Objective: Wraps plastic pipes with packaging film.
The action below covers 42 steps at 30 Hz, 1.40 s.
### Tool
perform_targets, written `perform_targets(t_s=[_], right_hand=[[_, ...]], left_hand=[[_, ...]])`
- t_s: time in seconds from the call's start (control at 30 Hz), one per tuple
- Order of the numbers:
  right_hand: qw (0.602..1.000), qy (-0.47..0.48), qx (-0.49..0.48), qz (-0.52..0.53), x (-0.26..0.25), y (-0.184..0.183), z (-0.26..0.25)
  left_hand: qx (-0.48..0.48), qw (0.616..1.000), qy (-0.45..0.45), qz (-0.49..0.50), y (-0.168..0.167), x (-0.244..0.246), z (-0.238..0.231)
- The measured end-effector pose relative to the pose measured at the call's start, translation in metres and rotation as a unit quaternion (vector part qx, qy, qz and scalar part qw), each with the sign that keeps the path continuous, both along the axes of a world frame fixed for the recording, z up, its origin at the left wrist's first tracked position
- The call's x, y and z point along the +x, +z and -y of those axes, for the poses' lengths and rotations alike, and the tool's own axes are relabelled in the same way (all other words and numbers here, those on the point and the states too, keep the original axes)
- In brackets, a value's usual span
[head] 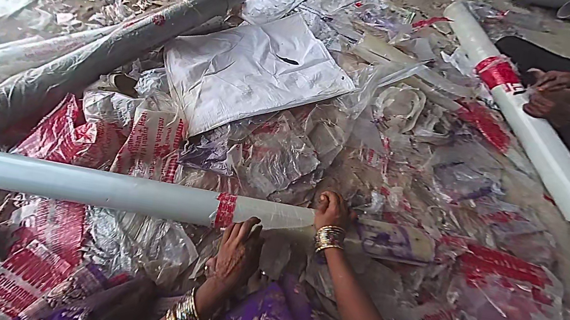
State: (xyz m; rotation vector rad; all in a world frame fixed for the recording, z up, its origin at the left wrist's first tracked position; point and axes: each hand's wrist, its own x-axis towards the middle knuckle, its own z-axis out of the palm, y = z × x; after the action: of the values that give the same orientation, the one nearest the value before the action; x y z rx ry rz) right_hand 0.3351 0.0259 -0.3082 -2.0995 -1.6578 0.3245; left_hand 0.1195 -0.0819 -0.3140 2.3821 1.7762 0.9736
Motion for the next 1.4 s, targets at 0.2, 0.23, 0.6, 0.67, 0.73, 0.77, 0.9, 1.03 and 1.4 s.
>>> perform_targets(t_s=[0.2,0.23,0.6,0.67,0.73,0.77,0.9,1.03,1.4], right_hand=[[1.0,0.003,0.01,0.008,0.0,-0.005,0.004],[1.0,0.006,0.014,0.013,0.0,-0.005,0.004],[0.999,0.013,0.025,0.026,0.006,-0.022,0.01],[0.999,0.015,0.03,0.03,0.006,-0.02,0.003],[1.0,0.014,-0.004,0.024,0.005,-0.013,0.003],[1.0,0.012,-0.019,0.023,0.003,-0.01,0.004],[0.998,0.007,-0.055,0.034,0.001,-0.002,0.002],[0.999,0.01,-0.037,0.037,-0.002,0.001,0.006],[0.999,0.005,-0.001,0.037,-0.002,-0.005,0.01]], left_hand=[[-0.04,0.995,-0.058,0.069,0.036,0.04,-0.031],[-0.173,0.98,-0.082,0.06,0.048,0.046,-0.042],[-0.347,0.93,-0.102,-0.061,0.025,0.075,-0.054],[-0.343,0.932,-0.1,-0.063,0.026,0.077,-0.06],[-0.393,0.912,-0.098,-0.065,0.034,0.078,-0.061],[-0.429,0.895,-0.098,-0.069,0.041,0.079,-0.061],[-0.503,0.858,-0.082,-0.073,0.058,0.085,-0.058],[-0.505,0.856,-0.095,-0.059,0.067,0.077,-0.048],[-0.366,0.926,-0.095,0.0,0.041,-0.035,-0.071]])
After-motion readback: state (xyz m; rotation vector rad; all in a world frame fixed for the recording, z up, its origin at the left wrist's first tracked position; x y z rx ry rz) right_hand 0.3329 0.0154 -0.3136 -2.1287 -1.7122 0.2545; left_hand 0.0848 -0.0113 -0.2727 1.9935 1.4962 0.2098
